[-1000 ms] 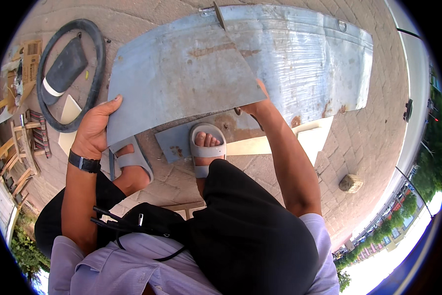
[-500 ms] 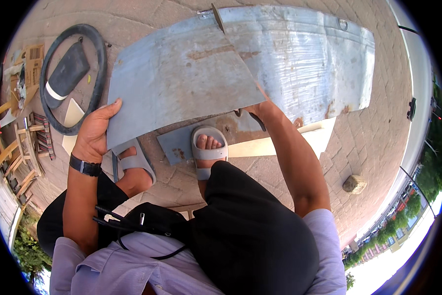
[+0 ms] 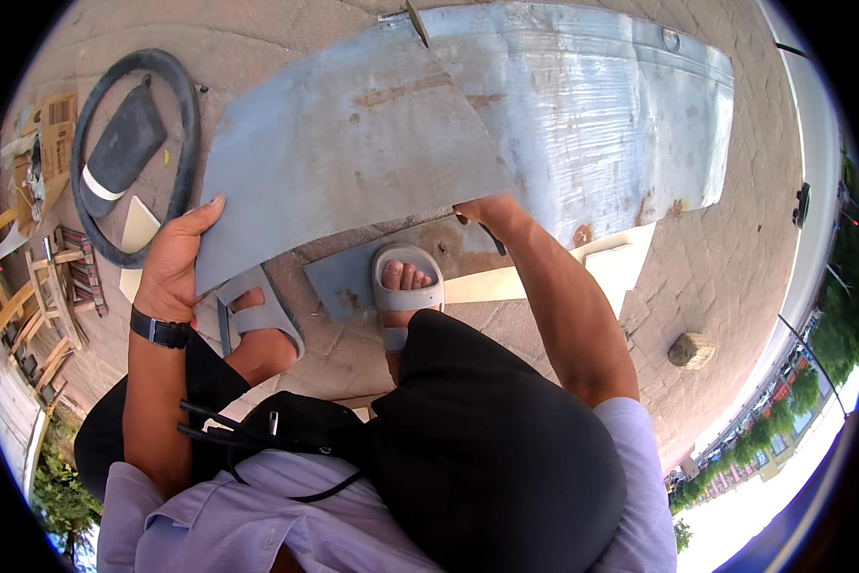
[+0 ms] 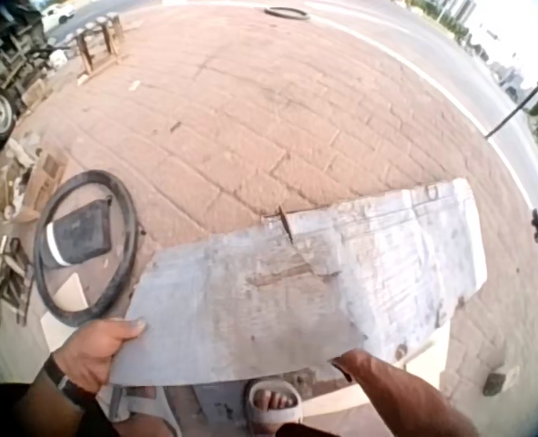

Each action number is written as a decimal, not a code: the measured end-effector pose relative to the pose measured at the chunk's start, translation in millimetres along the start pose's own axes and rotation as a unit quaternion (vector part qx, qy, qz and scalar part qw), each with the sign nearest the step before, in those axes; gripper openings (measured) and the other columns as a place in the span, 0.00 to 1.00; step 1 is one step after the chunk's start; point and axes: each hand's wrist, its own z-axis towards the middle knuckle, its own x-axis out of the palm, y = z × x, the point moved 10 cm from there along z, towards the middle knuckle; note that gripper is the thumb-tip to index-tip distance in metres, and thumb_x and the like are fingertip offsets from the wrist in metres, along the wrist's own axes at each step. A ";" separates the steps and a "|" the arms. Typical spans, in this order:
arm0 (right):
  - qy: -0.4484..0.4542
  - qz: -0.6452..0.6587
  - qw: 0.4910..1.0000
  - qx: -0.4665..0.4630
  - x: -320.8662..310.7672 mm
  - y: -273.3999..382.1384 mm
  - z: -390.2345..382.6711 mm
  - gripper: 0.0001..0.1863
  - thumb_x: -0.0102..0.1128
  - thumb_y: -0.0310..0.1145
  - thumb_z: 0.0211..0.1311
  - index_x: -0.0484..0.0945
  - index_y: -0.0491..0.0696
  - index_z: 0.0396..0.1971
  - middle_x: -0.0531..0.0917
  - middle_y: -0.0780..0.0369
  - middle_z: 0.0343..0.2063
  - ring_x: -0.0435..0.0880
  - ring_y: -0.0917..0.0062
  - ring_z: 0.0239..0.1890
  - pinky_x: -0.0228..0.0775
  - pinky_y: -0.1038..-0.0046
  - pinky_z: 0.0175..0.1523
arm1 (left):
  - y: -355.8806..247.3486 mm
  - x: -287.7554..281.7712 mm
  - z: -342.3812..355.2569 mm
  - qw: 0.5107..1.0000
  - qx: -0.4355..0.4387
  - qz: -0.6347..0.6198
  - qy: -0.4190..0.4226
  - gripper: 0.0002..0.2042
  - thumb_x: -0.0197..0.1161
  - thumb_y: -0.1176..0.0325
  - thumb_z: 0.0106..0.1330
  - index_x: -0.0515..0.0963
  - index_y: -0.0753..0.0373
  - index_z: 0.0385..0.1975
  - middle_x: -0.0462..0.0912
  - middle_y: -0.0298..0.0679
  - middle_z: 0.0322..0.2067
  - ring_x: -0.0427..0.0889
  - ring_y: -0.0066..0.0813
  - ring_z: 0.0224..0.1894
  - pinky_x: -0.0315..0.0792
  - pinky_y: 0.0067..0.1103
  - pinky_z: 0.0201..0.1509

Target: The person sits on the ground and uses large metal shears to cut a rectangular sheet of galvanized metal. They hold the sheet steady with one hand while operating the shears with the other to trim the edges and separate a smaller piece.

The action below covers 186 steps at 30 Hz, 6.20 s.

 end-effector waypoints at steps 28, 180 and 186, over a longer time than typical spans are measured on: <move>0.052 0.254 0.947 0.188 -12.4 -14.2 7.8 0.17 0.58 0.27 0.68 0.78 0.45 0.56 0.86 0.60 0.43 0.84 0.77 0.39 0.79 0.73 0.43 | -16.9 25.3 -33.5 0.997 0.019 0.065 -0.041 0.20 0.57 0.54 0.76 0.74 0.61 0.58 0.85 0.40 0.44 0.87 0.32 0.38 0.83 0.34 0.34; -0.266 0.574 0.643 0.433 -43.0 194.6 -627.5 0.20 0.52 0.20 0.64 0.78 0.33 0.56 0.86 0.58 0.44 0.84 0.75 0.38 0.74 0.75 0.46 | 20.8 17.4 -18.3 0.971 0.234 -0.005 0.053 0.17 0.61 0.70 0.74 0.73 0.69 0.58 0.80 0.46 0.56 0.82 0.39 0.55 0.80 0.36 0.56; -0.323 0.618 0.610 0.376 -43.3 220.2 -673.2 0.25 0.58 0.24 0.61 0.76 0.32 0.59 0.81 0.54 0.54 0.80 0.69 0.55 0.70 0.67 0.61 | 69.5 -8.1 -18.5 0.977 0.201 -0.055 0.039 0.17 0.61 0.70 0.74 0.73 0.67 0.60 0.80 0.46 0.57 0.83 0.42 0.53 0.80 0.40 0.54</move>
